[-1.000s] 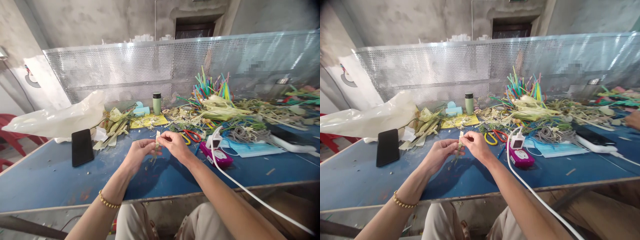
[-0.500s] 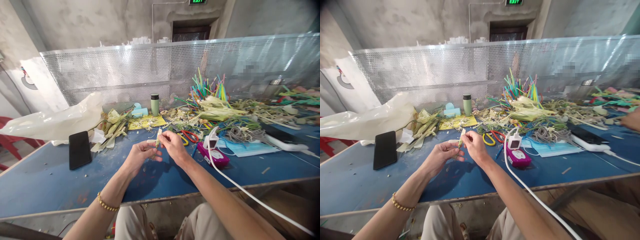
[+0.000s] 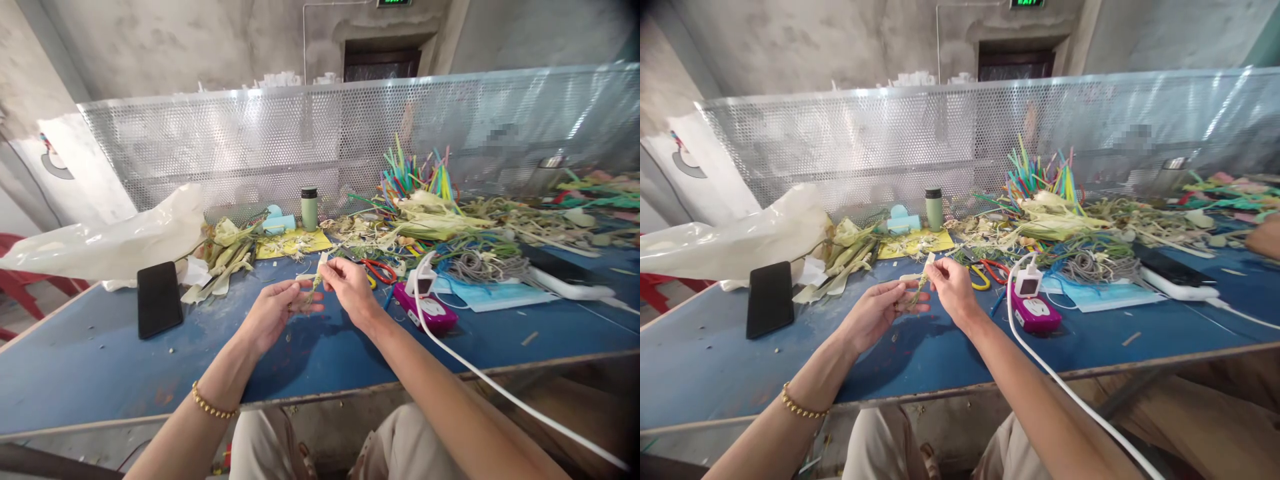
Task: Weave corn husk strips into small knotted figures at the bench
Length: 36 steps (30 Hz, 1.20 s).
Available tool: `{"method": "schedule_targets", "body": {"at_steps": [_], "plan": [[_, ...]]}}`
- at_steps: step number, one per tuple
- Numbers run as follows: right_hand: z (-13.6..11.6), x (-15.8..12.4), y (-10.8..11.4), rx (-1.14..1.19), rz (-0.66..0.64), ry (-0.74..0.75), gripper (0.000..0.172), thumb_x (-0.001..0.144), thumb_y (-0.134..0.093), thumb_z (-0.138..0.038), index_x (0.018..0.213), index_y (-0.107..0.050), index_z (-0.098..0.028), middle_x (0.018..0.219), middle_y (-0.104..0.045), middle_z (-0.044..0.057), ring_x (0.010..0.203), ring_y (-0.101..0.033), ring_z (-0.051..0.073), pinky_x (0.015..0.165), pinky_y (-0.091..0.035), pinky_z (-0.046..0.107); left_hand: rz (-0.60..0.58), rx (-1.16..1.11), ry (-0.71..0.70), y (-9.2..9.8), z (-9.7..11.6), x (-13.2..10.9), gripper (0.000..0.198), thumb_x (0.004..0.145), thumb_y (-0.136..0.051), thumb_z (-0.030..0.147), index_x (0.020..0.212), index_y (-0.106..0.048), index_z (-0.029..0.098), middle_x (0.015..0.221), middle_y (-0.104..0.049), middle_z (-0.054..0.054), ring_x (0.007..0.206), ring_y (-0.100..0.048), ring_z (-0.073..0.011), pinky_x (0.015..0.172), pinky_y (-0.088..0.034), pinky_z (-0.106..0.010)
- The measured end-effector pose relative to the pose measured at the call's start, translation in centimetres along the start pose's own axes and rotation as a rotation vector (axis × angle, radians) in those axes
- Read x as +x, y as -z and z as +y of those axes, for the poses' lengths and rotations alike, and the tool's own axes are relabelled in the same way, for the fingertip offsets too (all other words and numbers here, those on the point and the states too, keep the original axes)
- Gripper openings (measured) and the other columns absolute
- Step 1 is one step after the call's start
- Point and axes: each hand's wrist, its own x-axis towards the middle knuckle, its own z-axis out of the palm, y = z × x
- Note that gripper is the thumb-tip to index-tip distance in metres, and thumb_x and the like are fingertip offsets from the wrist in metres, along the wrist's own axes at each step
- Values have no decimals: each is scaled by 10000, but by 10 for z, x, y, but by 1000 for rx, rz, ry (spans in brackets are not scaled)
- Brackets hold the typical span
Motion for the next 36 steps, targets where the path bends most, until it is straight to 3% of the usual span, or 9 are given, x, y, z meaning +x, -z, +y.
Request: {"method": "schedule_targets", "body": {"at_steps": [6,9,12,16,18,22,29,36], "plan": [[1,1,0,82,2,-61,299,804,-651,-430,695,-567,-165,546,-520,-28,519,-451,106,532,-353,256,28,91,-12,1,-1,1,321,735,-755,356,928,-704,105,902,-751,-132,811,-707,-239,828,-514,-368],[1,1,-1,90,6,-78,306,793,-658,-435,685,-564,-164,541,-516,-28,513,-445,103,524,-347,256,124,313,-88,3,-6,4,251,653,-807,302,803,-725,118,765,-723,-67,701,-643,-168,684,-470,-272],[1,1,-1,89,13,-85,308,782,-665,-436,682,-558,-165,547,-510,-29,509,-448,101,518,-346,254,193,441,-161,4,-9,6,186,658,-780,295,702,-712,127,610,-652,-17,569,-533,-110,572,-387,-239],[3,1,0,54,8,-56,307,799,-654,-440,700,-565,-163,561,-516,-25,523,-459,107,527,-359,256,123,380,-133,3,-8,6,219,694,-748,340,746,-705,132,573,-635,-9,542,-522,-114,571,-393,-251],[4,1,0,32,-2,-44,307,812,-642,-441,706,-567,-164,562,-517,-23,528,-458,109,530,-362,256,88,352,-101,2,-6,4,261,696,-756,362,804,-720,128,646,-675,-29,591,-553,-125,598,-407,-255],[5,0,0,-14,-47,-27,300,824,-623,-436,707,-557,-168,586,-512,-24,538,-462,110,530,-368,251,128,306,-145,-1,-2,3,348,670,-799,356,932,-746,132,823,-724,-50,707,-572,-123,659,-414,-236],[5,-6,-7,-126,-199,33,263,858,-574,-410,767,-591,-164,634,-560,-5,562,-481,121,538,-386,251,172,346,-229,-3,-2,5,264,688,-787,374,740,-732,121,668,-684,-34,638,-564,-125,636,-417,-245],[3,-8,-10,-158,-137,26,272,869,-560,-410,749,-592,-168,575,-528,-20,544,-486,121,529,-372,239,167,307,-268,0,-5,8,187,706,-766,320,697,-721,138,614,-663,-20,576,-558,-118,601,-414,-248]]}}
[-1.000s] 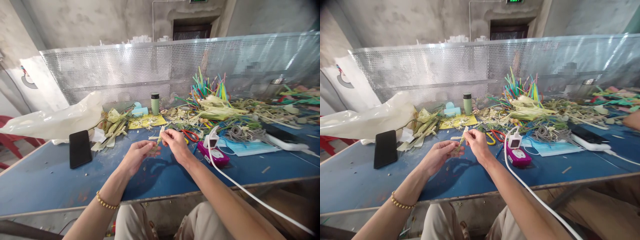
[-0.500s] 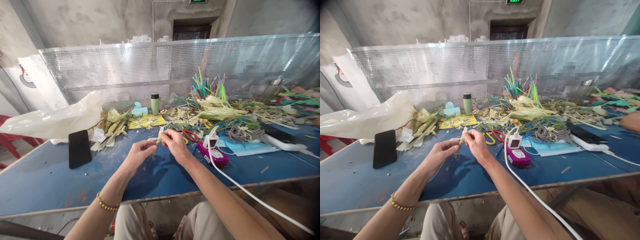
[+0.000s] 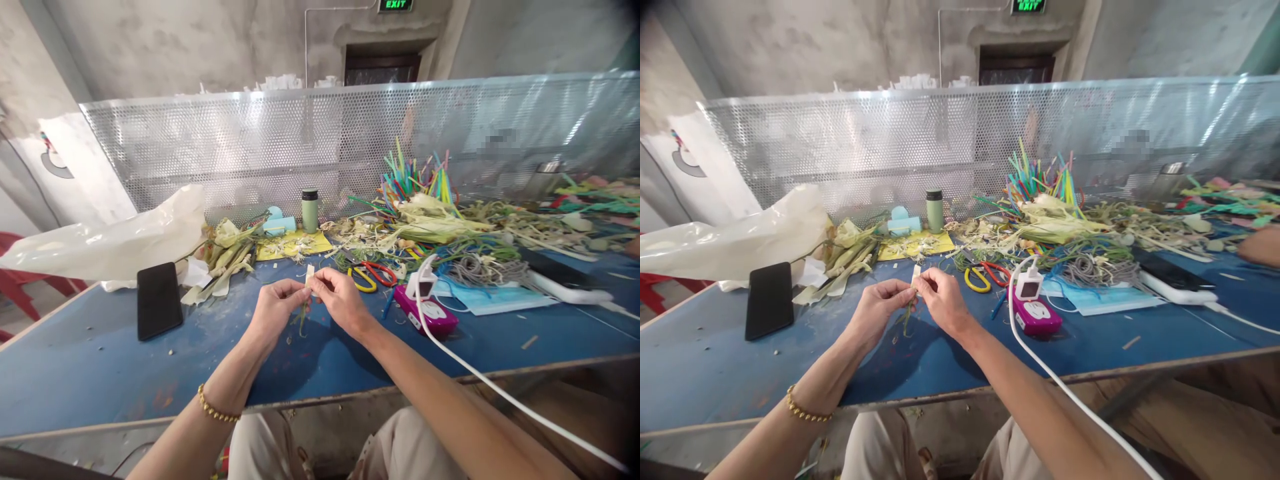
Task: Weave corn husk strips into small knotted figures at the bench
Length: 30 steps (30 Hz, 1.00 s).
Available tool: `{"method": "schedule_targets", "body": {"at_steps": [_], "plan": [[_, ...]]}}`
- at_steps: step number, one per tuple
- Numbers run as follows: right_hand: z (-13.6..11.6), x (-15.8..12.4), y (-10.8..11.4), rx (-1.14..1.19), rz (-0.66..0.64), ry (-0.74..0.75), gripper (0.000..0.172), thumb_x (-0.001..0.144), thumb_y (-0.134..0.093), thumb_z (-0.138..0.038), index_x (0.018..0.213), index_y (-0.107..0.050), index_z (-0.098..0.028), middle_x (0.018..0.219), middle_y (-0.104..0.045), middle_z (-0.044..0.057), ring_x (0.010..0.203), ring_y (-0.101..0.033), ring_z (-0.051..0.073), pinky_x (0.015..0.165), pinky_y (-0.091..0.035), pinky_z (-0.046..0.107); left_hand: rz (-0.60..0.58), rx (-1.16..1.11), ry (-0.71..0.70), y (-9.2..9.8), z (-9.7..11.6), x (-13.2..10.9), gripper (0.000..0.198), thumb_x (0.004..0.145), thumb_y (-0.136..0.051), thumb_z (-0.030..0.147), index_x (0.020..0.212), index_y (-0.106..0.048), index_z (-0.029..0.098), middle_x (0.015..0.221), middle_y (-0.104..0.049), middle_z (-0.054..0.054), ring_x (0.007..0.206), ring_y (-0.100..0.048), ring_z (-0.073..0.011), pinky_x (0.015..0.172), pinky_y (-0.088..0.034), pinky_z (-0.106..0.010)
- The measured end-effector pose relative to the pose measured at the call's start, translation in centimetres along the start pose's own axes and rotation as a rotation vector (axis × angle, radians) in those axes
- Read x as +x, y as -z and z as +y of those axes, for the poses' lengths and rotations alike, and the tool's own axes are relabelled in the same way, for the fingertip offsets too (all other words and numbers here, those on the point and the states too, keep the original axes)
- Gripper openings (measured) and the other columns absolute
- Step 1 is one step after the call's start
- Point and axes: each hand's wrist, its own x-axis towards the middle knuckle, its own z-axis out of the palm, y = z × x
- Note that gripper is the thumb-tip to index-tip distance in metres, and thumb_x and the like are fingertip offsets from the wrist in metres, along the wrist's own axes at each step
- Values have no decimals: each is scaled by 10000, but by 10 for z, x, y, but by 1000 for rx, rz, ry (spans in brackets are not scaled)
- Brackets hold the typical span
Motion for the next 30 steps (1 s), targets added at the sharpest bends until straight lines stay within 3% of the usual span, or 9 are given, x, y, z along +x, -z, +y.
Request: {"method": "schedule_targets", "body": {"at_steps": [4,7,11,15,18,20,23,26,30], "plan": [[4,2,3,-36,7,-36,308,915,-478,-404,790,-621,-162,681,-599,9,562,-545,127,558,-401,243,-15,-94,60,3,-4,1,180,699,-766,312,693,-709,141,621,-656,-20,575,-566,-116,610,-402,-252],[11,3,6,-234,19,9,256,920,-470,-306,782,-634,-167,704,-618,16,586,-540,127,590,-377,246,20,-108,86,6,-6,1,197,689,-770,329,714,-708,144,634,-655,-21,593,-564,-117,611,-390,-249],[15,1,11,-547,-114,91,196,835,-568,-182,643,-606,-173,633,-608,10,591,-487,126,581,-300,246,67,-100,111,9,-2,0,236,662,-787,358,708,-693,146,640,-653,-20,596,-549,-114,591,-372,-242],[8,1,25,-618,-230,117,192,829,-572,-177,662,-668,-174,637,-647,13,584,-512,124,576,-309,237,37,-101,111,12,13,-6,238,675,-777,370,734,-687,157,658,-658,-16,608,-558,-115,593,-373,-238],[2,15,46,-708,-134,27,199,843,-555,-174,725,-715,-166,666,-687,22,611,-576,129,602,-361,224,-1,32,146,17,26,-13,264,670,-777,389,723,-687,147,607,-645,-18,537,-507,-97,546,-340,-235],[2,32,62,-819,4,-50,224,860,-536,-179,737,-719,-142,697,-705,52,648,-608,146,630,-386,228,23,94,143,21,31,-15,291,640,-787,405,684,-668,143,601,-642,-23,529,-521,-105,520,-323,-238],[7,62,76,-880,74,-82,278,876,-466,-128,797,-732,-108,810,-731,118,765,-649,190,686,-403,252,78,124,141,28,35,-9,312,612,-787,415,644,-650,137,563,-623,-21,495,-496,-97,506,-322,-237],[14,84,73,-910,43,-93,234,851,-521,-147,797,-747,-121,862,-737,143,881,-666,240,742,-418,277,143,107,120,34,39,4,320,584,-793,414,645,-653,133,556,-617,-20,482,-499,-98,491,-314,-235],[25,90,53,-865,-122,-65,143,759,-636,-107,786,-756,-179,939,-749,109,980,-659,238,835,-435,270,201,82,58,35,52,23,311,565,-805,389,649,-655,130,570,-632,-27,489,-528,-109,486,-320,-234]]}}
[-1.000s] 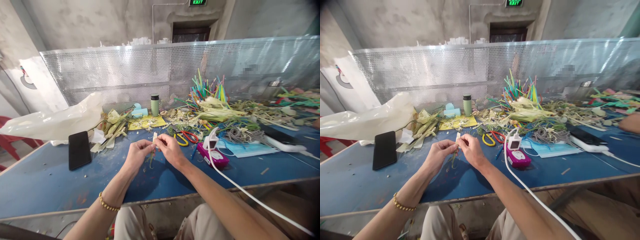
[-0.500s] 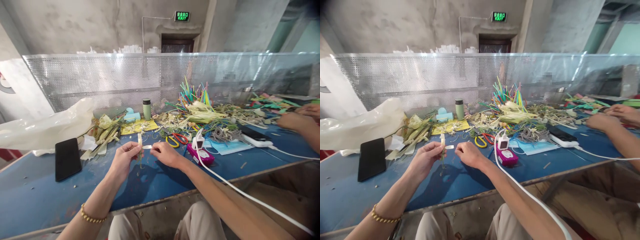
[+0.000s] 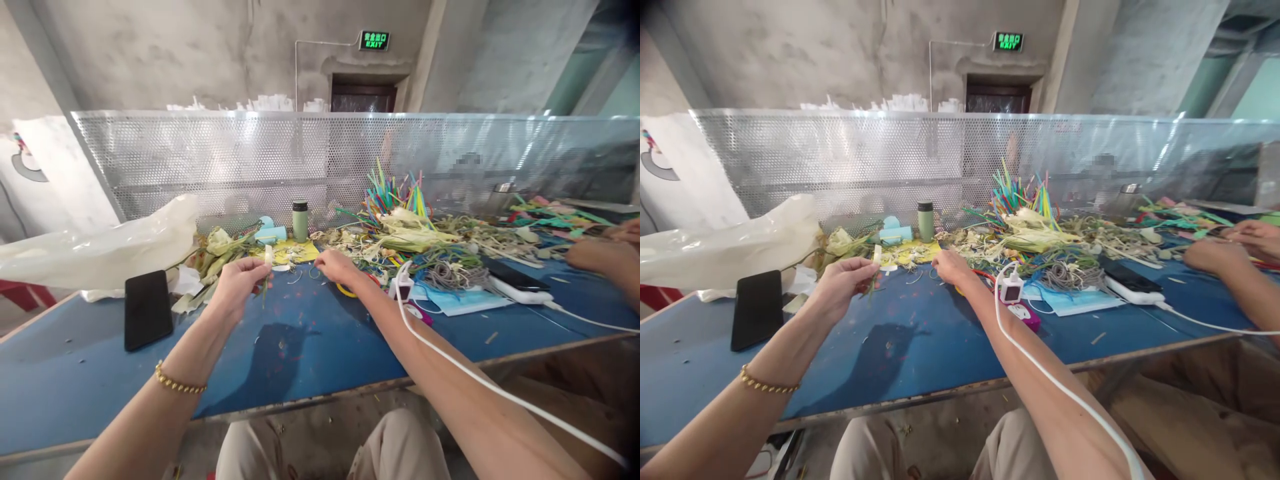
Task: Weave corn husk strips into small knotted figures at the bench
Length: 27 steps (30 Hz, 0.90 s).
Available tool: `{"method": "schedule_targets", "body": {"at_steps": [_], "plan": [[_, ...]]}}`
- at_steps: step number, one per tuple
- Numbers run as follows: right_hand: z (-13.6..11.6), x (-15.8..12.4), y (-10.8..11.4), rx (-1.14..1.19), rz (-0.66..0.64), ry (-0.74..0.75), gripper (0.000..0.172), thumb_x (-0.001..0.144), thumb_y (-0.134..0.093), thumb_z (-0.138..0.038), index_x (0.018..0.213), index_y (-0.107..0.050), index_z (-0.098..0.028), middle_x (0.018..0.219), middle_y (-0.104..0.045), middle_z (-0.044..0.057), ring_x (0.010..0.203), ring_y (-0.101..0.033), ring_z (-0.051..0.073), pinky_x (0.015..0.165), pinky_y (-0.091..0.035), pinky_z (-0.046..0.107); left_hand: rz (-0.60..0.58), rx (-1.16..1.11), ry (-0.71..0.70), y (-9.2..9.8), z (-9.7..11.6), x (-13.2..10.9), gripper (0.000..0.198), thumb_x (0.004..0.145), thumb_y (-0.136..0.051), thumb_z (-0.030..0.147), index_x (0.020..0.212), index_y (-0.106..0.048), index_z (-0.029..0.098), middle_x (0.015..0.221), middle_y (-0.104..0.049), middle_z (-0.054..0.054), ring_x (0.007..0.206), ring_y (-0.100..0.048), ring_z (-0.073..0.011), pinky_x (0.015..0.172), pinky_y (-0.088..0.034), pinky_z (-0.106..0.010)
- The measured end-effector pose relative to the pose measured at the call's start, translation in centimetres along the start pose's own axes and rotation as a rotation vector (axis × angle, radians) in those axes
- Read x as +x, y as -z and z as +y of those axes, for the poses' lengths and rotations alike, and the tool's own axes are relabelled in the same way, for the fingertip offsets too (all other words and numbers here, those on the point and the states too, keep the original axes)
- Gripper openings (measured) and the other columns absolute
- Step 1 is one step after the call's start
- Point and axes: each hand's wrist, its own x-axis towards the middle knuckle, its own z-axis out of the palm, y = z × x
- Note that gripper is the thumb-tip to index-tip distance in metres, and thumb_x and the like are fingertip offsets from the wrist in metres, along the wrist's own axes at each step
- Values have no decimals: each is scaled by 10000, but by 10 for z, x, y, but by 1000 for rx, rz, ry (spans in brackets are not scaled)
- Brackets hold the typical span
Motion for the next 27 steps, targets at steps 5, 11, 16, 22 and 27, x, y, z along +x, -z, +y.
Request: {"method": "schedule_targets", "body": {"at_steps": [5,11,16,22,27], "plan": [[0,-1,-21,127,-21,11,148,729,-611,-12,683,-684,-132,941,-737,153,952,-665,231,826,-468,278,-23,-63,-7,-9,8,13,297,550,-813,361,654,-659,130,583,-647,-38,478,-533,-111,469,-304,-233],[11,9,-12,451,44,-33,146,878,-511,-198,826,-619,-113,726,-699,72,510,-589,97,456,-424,180,-38,-117,47,-14,1,27,301,535,-815,332,693,-658,130,595,-657,-37,489,-575,-123,464,-300,-227],[7,8,4,665,96,8,166,842,-577,-299,846,-603,-135,640,-644,7,432,-504,64,412,-386,168,-41,-189,56,-14,-9,34,318,530,-831,326,710,-652,134,588,-648,-19,497,-590,-119,461,-303,-216],[-2,-2,-1,668,25,85,212,786,-629,-346,807,-662,-138,503,-560,-45,401,-446,65,410,-330,177,-111,-276,111,-14,-31,37,348,538,-841,336,760,-663,135,641,-674,-22,516,-605,-110,505,-375,-221],[9,-19,3,470,-434,182,127,673,-706,-278,657,-711,-152,493,-607,-26,381,-461,82,427,-327,208,-66,-267,143,-13,-41,38,324,521,-834,320,712,-650,135,618,-666,-22,497,-590,-113,508,-382,-232]]}}
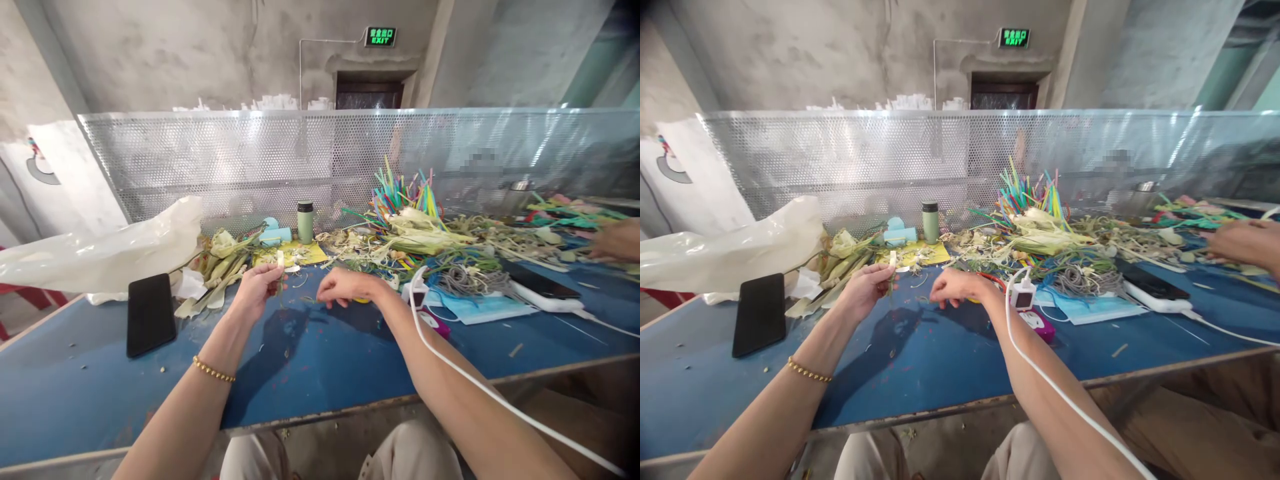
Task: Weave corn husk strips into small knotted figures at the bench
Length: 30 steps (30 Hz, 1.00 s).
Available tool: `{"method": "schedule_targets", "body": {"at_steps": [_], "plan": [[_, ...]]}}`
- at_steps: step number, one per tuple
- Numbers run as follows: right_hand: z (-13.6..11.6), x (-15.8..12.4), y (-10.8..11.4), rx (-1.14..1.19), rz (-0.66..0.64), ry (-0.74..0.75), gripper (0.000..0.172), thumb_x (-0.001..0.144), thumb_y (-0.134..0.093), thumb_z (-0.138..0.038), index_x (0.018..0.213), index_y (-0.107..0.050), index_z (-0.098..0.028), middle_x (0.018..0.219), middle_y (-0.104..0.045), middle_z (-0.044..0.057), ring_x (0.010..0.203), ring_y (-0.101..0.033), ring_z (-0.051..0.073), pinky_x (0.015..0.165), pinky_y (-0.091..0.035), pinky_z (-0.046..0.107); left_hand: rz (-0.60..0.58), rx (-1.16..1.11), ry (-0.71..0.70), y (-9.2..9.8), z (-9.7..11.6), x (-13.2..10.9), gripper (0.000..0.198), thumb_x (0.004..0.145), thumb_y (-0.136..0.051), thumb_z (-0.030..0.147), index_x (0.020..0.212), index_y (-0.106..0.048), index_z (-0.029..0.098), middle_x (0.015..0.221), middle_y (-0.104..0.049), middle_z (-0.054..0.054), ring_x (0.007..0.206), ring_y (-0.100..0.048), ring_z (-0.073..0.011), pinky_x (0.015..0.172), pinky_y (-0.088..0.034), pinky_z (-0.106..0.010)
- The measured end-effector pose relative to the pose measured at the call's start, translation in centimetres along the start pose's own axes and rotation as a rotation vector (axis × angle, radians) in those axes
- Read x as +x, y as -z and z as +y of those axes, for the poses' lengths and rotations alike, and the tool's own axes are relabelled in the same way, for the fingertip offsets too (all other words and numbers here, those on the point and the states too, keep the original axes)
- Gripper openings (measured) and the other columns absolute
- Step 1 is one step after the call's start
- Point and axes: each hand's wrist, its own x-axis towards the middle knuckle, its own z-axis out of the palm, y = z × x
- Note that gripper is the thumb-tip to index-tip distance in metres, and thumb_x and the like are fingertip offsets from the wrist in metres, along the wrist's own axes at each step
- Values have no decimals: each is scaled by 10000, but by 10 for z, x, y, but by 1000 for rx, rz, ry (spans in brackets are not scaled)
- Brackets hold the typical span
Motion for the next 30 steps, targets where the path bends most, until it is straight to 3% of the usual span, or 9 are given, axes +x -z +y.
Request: {"method": "schedule_targets", "body": {"at_steps": [1,5,7,11,18,21,26,30], "plan": [[0,-4,4,-53,15,-9,150,707,-664,-278,632,-711,-156,484,-602,-25,374,-457,84,433,-323,216,2,17,-8,-1,0,0,325,524,-831,330,707,-650,132,620,-664,-24,497,-589,-113,501,-373,-230],[-11,-8,32,-295,687,28,272,815,-541,-263,637,-709,-144,527,-624,16,499,-536,125,538,-348,246,-12,110,-45,-5,0,-3,332,536,-818,368,689,-654,123,626,-655,-28,495,-578,-109,476,-337,-221],[-19,-3,45,-416,860,4,282,846,-508,-248,714,-727,-131,626,-679,53,606,-597,152,609,-379,256,-27,184,-40,-7,-3,-4,327,553,-804,385,680,-662,120,610,-643,-28,478,-555,-101,465,-330,-219],[-23,19,50,-687,687,-150,295,886,-472,-237,869,-753,-150,855,-742,92,801,-651,184,714,-402,260,-22,415,6,-10,-17,-2,296,610,-763,397,649,-650,126,587,-626,-27,425,-506,-91,434,-329,-219],[2,56,10,-741,466,-231,219,802,-546,-115,791,-764,-105,845,-737,186,846,-683,243,715,-421,275,-12,692,-27,-11,-43,7,194,750,-678,307,659,-661,137,556,-637,-25,403,-502,-94,423,-351,-211],[-8,72,-2,-732,427,-172,239,833,-529,-143,838,-766,-117,873,-740,182,868,-684,244,731,-424,273,-34,840,-78,-15,-49,10,122,749,-686,260,722,-719,145,603,-685,-31,498,-580,-118,517,-422,-215],[-50,106,-24,-657,385,26,249,857,-522,-193,874,-769,-168,898,-753,115,874,-675,210,720,-406,246,-33,1009,-172,-25,-51,9,151,777,-645,220,846,-767,166,900,-768,-82,862,-678,-215,751,-476,-273],[-76,131,-37,-569,360,165,207,830,-570,-206,821,-772,-164,832,-750,76,820,-665,180,692,-394,226,-62,1080,-205,-27,-49,7,185,812,-605,213,883,-772,177,933,-772,-66,894,-687,-215,794,-480,-270]]}}
